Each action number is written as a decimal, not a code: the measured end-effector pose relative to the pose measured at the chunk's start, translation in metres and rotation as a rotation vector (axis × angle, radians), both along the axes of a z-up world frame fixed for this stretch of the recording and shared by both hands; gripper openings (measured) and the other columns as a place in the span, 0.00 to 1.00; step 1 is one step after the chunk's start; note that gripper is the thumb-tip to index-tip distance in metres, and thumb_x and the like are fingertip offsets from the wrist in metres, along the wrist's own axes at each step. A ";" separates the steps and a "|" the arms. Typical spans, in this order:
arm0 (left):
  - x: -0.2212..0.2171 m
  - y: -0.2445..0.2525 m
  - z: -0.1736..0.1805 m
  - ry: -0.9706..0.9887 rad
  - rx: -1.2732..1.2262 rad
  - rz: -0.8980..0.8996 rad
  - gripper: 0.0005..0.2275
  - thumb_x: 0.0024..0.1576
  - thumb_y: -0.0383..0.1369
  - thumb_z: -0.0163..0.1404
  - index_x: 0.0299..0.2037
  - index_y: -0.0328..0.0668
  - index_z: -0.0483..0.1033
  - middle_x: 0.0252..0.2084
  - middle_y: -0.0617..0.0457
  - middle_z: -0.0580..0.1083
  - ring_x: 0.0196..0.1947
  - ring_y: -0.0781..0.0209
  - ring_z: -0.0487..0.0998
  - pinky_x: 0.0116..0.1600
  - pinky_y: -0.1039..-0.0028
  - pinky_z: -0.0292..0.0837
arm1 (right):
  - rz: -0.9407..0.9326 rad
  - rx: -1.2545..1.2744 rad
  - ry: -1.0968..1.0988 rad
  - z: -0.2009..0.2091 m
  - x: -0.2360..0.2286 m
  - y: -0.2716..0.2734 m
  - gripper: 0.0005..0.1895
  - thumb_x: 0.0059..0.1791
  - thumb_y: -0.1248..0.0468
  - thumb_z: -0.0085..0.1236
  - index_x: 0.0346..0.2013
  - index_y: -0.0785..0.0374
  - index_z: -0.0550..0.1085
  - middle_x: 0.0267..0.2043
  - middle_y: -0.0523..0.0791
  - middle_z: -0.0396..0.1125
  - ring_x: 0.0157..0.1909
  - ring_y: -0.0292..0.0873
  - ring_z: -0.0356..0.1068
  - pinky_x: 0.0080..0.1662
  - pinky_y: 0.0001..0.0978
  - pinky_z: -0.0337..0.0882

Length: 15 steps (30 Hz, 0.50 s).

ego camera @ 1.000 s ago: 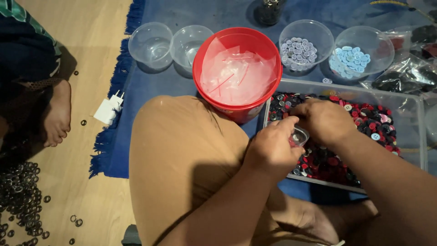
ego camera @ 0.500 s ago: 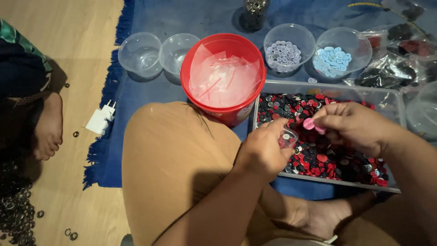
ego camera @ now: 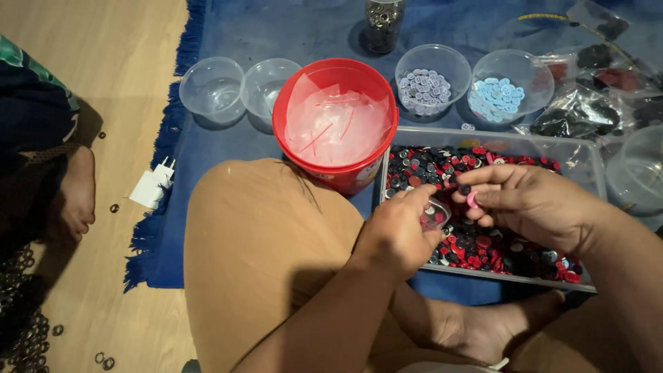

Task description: Sorting and bagging small buttons of various colors from a large mixed container.

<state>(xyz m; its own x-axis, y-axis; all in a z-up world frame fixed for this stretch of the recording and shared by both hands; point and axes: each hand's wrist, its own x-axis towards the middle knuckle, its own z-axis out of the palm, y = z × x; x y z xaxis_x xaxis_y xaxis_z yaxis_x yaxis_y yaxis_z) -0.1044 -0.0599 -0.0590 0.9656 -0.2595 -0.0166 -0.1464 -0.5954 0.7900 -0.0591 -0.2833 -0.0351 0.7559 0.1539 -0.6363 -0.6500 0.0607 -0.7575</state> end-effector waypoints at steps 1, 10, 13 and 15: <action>0.000 0.000 0.002 0.000 -0.001 -0.002 0.28 0.45 0.28 0.59 0.60 0.45 0.72 0.47 0.45 0.78 0.41 0.46 0.80 0.46 0.60 0.76 | -0.002 -0.001 0.000 -0.005 0.000 -0.004 0.17 0.53 0.79 0.46 0.56 0.76 0.72 0.49 0.60 0.70 0.41 0.50 0.65 0.43 0.40 0.65; 0.000 0.000 0.003 0.052 0.035 -0.017 0.30 0.46 0.29 0.60 0.63 0.45 0.71 0.49 0.47 0.77 0.42 0.48 0.80 0.48 0.61 0.75 | 0.102 -0.359 -0.127 -0.035 0.004 -0.014 0.21 0.48 0.86 0.51 0.55 0.74 0.71 0.39 0.57 0.68 0.36 0.55 0.73 0.39 0.43 0.73; 0.001 0.000 -0.004 0.012 0.039 -0.027 0.30 0.46 0.29 0.62 0.63 0.42 0.70 0.50 0.43 0.77 0.45 0.45 0.79 0.49 0.59 0.74 | 0.095 -0.280 -0.183 -0.020 0.002 -0.004 0.16 0.48 0.85 0.54 0.49 0.77 0.75 0.36 0.57 0.70 0.38 0.54 0.74 0.41 0.41 0.73; 0.000 -0.001 -0.011 -0.040 0.033 -0.031 0.31 0.46 0.30 0.61 0.63 0.41 0.69 0.53 0.41 0.77 0.50 0.42 0.78 0.52 0.58 0.74 | 0.106 -0.141 -0.320 -0.011 -0.003 0.006 0.10 0.47 0.81 0.60 0.42 0.75 0.78 0.34 0.54 0.74 0.33 0.45 0.71 0.37 0.34 0.70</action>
